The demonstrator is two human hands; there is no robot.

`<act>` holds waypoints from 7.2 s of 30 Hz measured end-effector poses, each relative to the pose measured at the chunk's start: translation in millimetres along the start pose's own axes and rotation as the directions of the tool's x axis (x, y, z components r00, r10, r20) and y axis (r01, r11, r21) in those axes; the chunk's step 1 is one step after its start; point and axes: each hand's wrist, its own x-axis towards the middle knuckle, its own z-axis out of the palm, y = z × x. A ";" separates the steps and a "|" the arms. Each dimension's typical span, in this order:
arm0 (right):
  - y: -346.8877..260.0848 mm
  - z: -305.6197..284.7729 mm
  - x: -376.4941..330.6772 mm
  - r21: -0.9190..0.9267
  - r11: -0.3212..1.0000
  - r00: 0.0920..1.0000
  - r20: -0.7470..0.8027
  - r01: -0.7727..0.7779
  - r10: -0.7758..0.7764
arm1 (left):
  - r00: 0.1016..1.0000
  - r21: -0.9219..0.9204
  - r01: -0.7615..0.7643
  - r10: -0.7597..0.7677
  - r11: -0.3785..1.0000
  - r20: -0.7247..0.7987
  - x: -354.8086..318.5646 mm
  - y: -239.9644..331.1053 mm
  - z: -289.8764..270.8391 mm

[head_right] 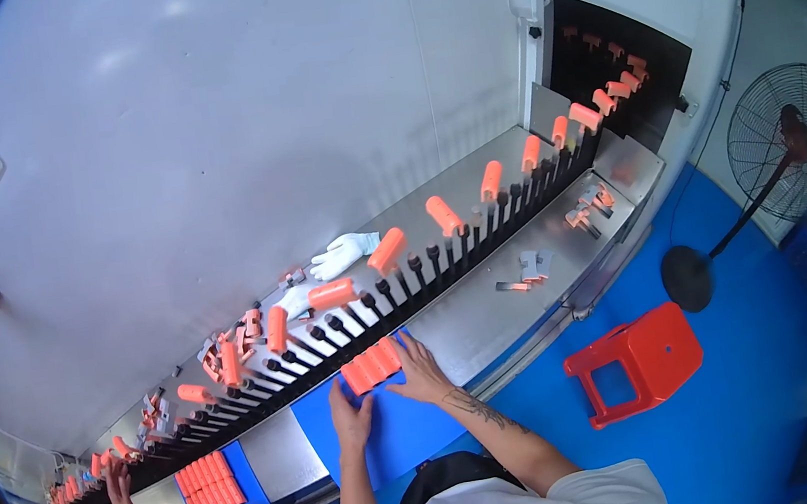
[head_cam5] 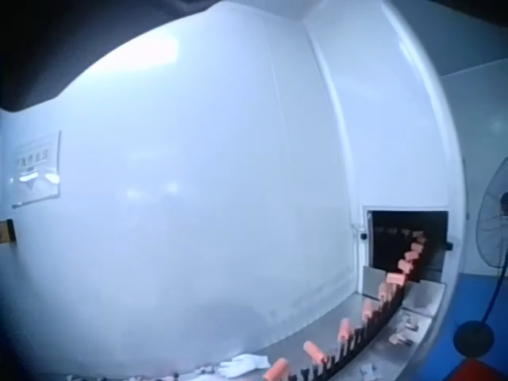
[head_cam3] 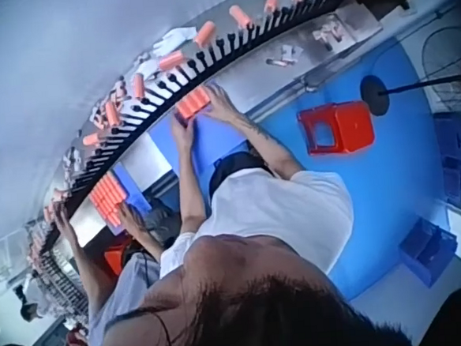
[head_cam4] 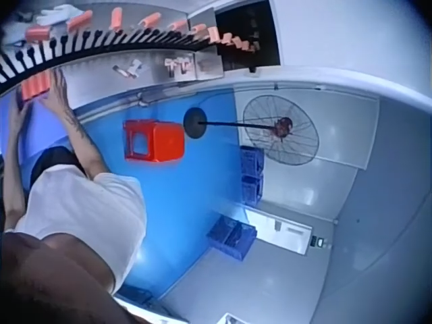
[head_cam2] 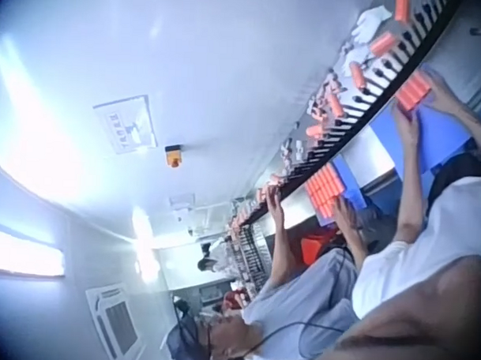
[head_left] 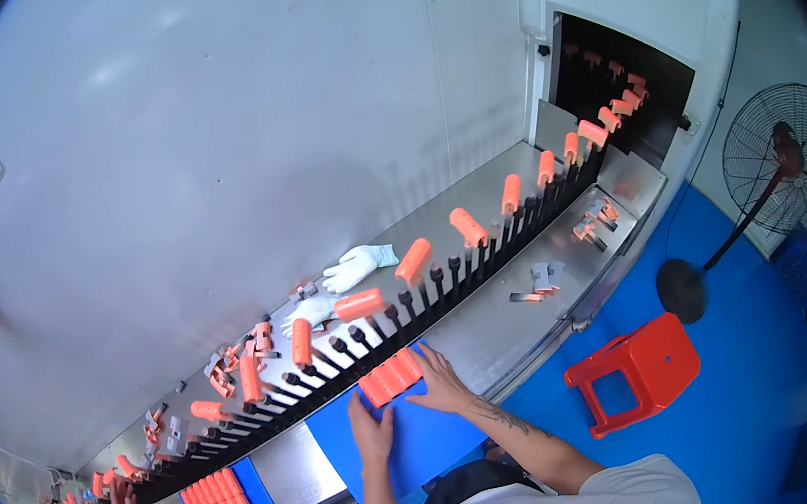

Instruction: Sorting and arranging orange plastic components onto a blue tray from a conveyor rack in a factory.

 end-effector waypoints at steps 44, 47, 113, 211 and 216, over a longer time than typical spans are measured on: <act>-82.9 72.5 -89.8 0.008 0.912 0.911 0.045 0.410 -0.410 | 0.960 -0.190 0.265 -0.277 0.945 -0.040 -96.6 -42.6 -76.8; -82.7 74.8 -69.8 -0.157 0.866 0.880 0.089 0.475 -0.466 | 0.972 -0.074 0.228 -0.231 0.971 -0.033 -85.7 -48.8 -73.8; -118.4 111.4 -83.6 -0.009 0.890 0.863 0.253 0.455 -0.438 | 0.953 -0.207 0.247 -0.276 0.947 -0.127 -107.6 -77.7 -108.5; -77.4 -165.8 96.0 -0.429 0.895 0.992 0.082 0.119 -0.092 | 0.953 0.568 -0.252 0.100 0.783 0.285 110.6 171.3 -87.8; -118.4 -163.9 145.2 -0.183 0.982 0.997 0.050 -0.050 0.060 | 0.979 0.321 -0.032 -0.035 0.947 0.199 160.0 135.6 -128.4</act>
